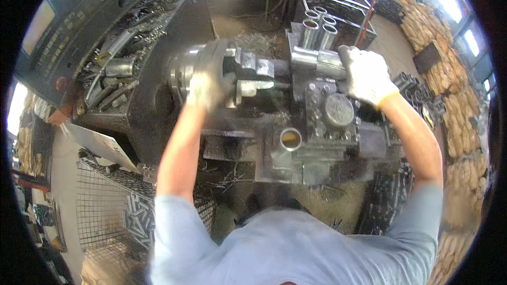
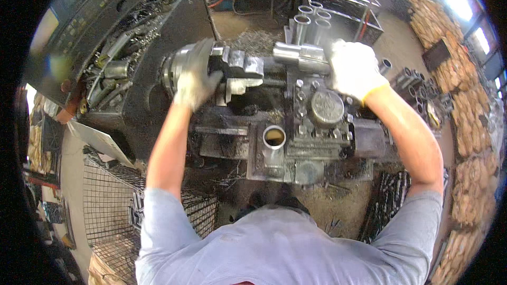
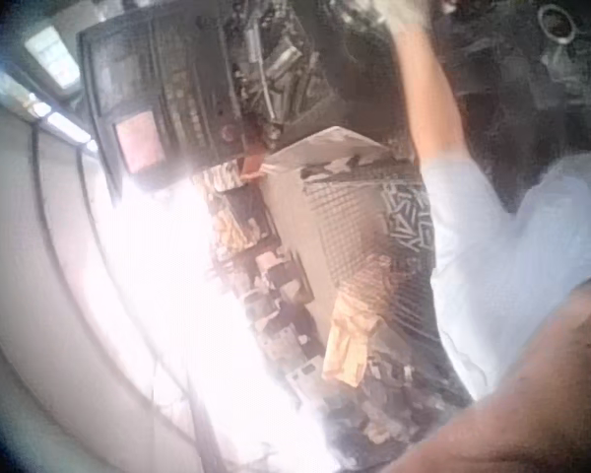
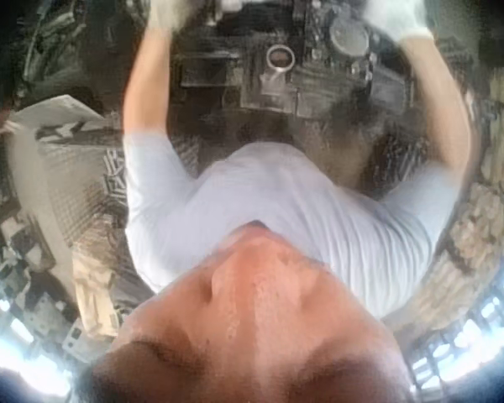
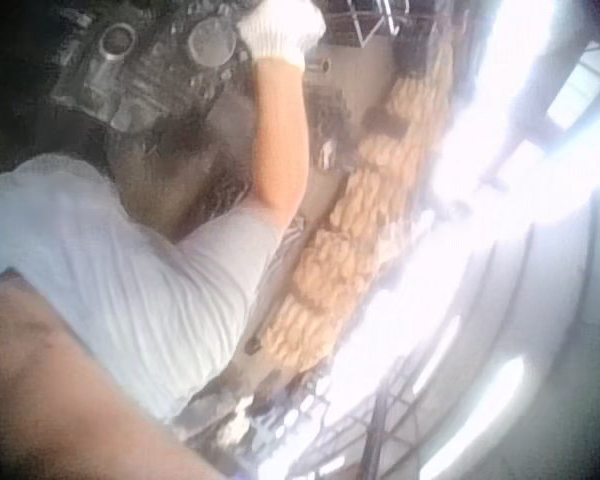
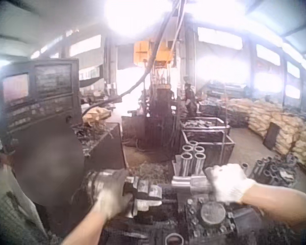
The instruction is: The person repeatedly picks up cylindrical metal parts from a wire basket, inserts them into a lathe chuck, and removes them after a brief machine cycle. The person then places the processed parts into a second wire basket. This cycle is repeated continuously throughout the clip.
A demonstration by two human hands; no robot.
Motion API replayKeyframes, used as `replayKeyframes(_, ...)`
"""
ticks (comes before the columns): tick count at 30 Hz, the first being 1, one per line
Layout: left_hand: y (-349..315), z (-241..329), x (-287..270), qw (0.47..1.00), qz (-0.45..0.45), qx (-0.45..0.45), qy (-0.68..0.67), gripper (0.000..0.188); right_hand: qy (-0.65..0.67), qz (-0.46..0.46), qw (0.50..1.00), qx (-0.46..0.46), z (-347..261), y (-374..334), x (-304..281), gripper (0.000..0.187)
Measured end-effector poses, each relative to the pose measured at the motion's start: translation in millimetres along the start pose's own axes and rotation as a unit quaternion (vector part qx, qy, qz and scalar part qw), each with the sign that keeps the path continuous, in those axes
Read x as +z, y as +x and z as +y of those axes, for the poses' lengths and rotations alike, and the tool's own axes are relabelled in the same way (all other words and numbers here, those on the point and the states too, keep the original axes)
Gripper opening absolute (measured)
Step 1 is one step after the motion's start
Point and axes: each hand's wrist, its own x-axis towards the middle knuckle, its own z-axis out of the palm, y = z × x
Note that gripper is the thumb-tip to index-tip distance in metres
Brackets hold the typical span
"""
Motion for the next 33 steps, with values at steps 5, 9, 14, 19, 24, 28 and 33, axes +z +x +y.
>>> replayKeyframes(5,-198,133,0,0.568,-0.006,-0.261,-0.780,0.085,0.230,0.124,0.965,-0.036,-119,-116,-45,0.054)
replayKeyframes(9,-246,152,7,0.446,-0.059,-0.464,-0.763,0.059,0.374,-0.104,0.921,-0.035,-198,-173,14,0.102)
replayKeyframes(14,-262,125,42,0.459,-0.133,-0.535,-0.697,0.049,0.463,-0.422,0.769,0.129,-215,-204,127,0.083)
replayKeyframes(19,-303,119,71,0.226,-0.008,-0.571,-0.789,0.048,0.668,-0.299,0.680,0.047,-204,-219,159,0.067)
replayKeyframes(24,-295,109,45,0.295,-0.099,-0.550,-0.775,0.064,0.623,-0.175,0.761,-0.045,-181,-220,121,0.040)
replayKeyframes(28,-250,124,19,0.612,-0.129,-0.497,-0.601,0.083,0.638,0.084,0.737,0.208,-136,-230,89,0.022)
replayKeyframes(33,-168,141,62,0.961,-0.050,-0.098,-0.256,0.092,0.515,-0.048,0.812,0.270,-105,-239,83,0.041)
